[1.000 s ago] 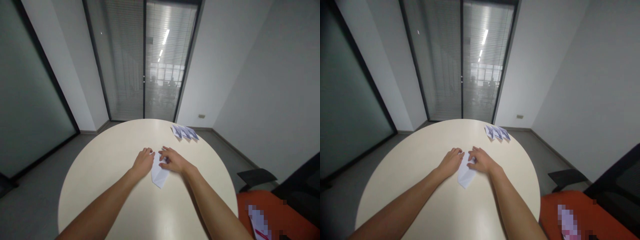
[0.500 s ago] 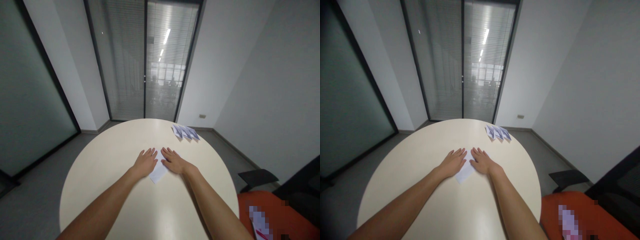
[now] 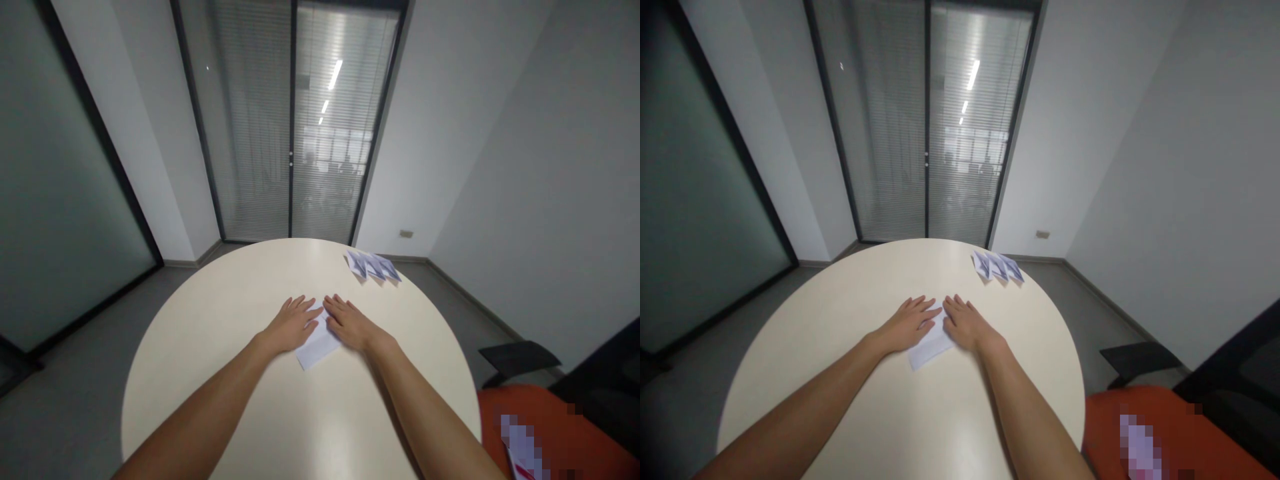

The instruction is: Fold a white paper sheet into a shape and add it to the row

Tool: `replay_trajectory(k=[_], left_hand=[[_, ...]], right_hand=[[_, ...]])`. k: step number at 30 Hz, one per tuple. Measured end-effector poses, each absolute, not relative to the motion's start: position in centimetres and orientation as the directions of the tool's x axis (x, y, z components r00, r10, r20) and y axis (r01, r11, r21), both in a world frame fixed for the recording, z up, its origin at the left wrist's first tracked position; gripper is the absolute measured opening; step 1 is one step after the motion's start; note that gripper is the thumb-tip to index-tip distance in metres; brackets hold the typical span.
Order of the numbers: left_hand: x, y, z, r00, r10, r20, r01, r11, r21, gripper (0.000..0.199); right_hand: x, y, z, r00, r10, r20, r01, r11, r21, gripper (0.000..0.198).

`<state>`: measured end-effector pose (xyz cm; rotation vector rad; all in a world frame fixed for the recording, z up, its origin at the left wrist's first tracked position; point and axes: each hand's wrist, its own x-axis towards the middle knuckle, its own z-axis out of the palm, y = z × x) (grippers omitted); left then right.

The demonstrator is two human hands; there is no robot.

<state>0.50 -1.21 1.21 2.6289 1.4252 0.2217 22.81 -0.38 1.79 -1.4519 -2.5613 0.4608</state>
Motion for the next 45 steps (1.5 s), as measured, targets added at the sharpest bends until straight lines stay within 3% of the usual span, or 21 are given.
replay_trajectory(k=[5,11,21,26,31,45], left_hand=[[0.9,-1.1,1.0,0.568,0.822,0.052,0.792,-0.562,0.239,0.06],[0.8,-1.2,1.2,0.531,0.845,0.057,0.825,-0.531,0.193,0.056],[-0.2,-0.4,0.8,0.445,0.885,0.135,0.874,-0.462,0.148,0.051],[0.4,-0.3,1.1,0.48,0.842,0.247,0.84,-0.522,0.148,0.05],[1.1,-0.4,0.7,0.527,0.825,0.202,0.812,-0.56,0.168,0.047],[0.4,-0.5,0.8,0.396,0.9,0.18,0.893,-0.423,0.151,0.049]], right_hand=[[22.5,-0.2,1.5,-0.53,0.847,-0.044,0.804,0.486,-0.342,0.066],[23.2,-0.2,1.8,-0.492,0.867,-0.079,0.832,0.442,-0.335,0.065],[22.9,-0.7,2.7,-0.486,0.868,-0.099,0.845,0.438,-0.308,0.07],[22.8,-0.8,2.5,-0.465,0.879,-0.105,0.858,0.418,-0.298,0.073],[22.7,-0.6,2.0,-0.464,0.881,-0.094,0.86,0.422,-0.288,0.072],[23.7,-0.5,2.4,-0.455,0.888,-0.072,0.869,0.425,-0.252,0.065]])
